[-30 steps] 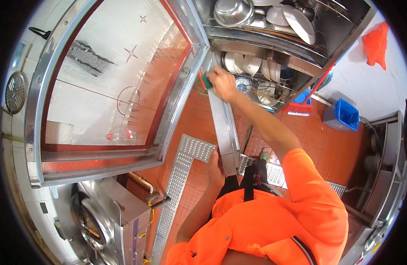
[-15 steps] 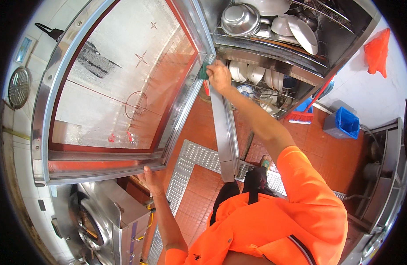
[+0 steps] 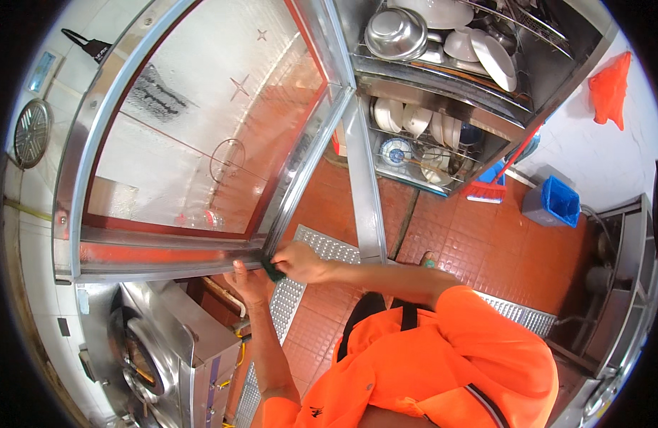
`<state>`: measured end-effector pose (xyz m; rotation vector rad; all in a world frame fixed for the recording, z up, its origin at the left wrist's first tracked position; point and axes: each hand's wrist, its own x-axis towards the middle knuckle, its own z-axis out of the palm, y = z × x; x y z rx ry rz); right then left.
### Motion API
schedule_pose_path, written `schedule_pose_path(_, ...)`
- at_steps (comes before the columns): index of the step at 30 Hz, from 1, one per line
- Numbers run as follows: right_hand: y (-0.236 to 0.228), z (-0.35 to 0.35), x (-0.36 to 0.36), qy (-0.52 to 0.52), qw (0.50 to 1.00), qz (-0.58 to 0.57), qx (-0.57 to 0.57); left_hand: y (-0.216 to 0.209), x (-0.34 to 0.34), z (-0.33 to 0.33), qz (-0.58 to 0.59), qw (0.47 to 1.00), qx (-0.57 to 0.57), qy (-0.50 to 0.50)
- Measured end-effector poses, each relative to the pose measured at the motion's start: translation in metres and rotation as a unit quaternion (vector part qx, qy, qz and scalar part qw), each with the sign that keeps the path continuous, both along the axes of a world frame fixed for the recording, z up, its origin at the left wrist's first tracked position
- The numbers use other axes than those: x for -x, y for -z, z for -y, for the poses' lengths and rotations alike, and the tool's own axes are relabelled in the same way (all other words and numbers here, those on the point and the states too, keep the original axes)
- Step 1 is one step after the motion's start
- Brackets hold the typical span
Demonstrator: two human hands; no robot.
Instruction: The person cleans the interior and exterior of a commercial dishwasher using a green cloth. They wipe the metal shelves, the glass door, and the top surface of the unit. The person moves a cardboard box on top of the dishwasher to access the surface underneath.
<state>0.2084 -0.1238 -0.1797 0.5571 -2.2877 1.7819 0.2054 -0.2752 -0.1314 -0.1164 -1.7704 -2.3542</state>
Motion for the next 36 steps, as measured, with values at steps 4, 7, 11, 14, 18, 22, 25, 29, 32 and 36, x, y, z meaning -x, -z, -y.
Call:
schedule_pose_path(4,-0.012,-0.115,0.062,0.085,0.982,0.055,0.159,0.005,0.001,-0.003,-0.011,0.999,-0.042,0.027)
schedule_pose_path(7,-0.049,-0.214,0.136,0.405,0.91,-0.068,-0.065,0.009,-0.006,-0.004,0.014,1.0,-0.024,-0.012)
schedule_pose_path(11,-0.042,-0.238,0.181,0.455,0.86,-0.077,-0.22,0.003,-0.005,-0.012,0.023,0.999,-0.024,-0.02)
schedule_pose_path(14,-0.048,-0.174,0.162,0.353,0.857,-0.063,-0.371,0.009,-0.008,-0.009,0.025,0.998,-0.027,-0.05)
schedule_pose_path(18,-0.035,-0.066,0.081,0.226,0.891,-0.225,-0.322,0.012,-0.002,-0.002,0.01,1.0,0.012,-0.026)
schedule_pose_path(22,-0.043,0.014,0.033,0.115,0.945,-0.223,-0.209,0.032,0.007,0.011,0.007,0.998,-0.053,-0.019)
schedule_pose_path(25,-0.034,-0.03,0.042,0.047,0.92,-0.267,-0.284,0.047,0.01,0.023,0.028,0.999,-0.023,-0.012)
schedule_pose_path(29,-0.036,-0.18,0.146,0.268,0.843,-0.074,-0.46,0.054,0.011,0.022,0.016,0.997,-0.075,0.003)
schedule_pose_path(32,-0.047,-0.224,0.175,0.41,0.83,-0.069,-0.372,0.063,0.012,0.021,-0.004,0.996,-0.083,0.012)
schedule_pose_path(36,-0.026,-0.111,0.119,0.291,0.854,-0.262,-0.341,0.061,0.009,0.02,0.016,0.996,-0.089,0.019)
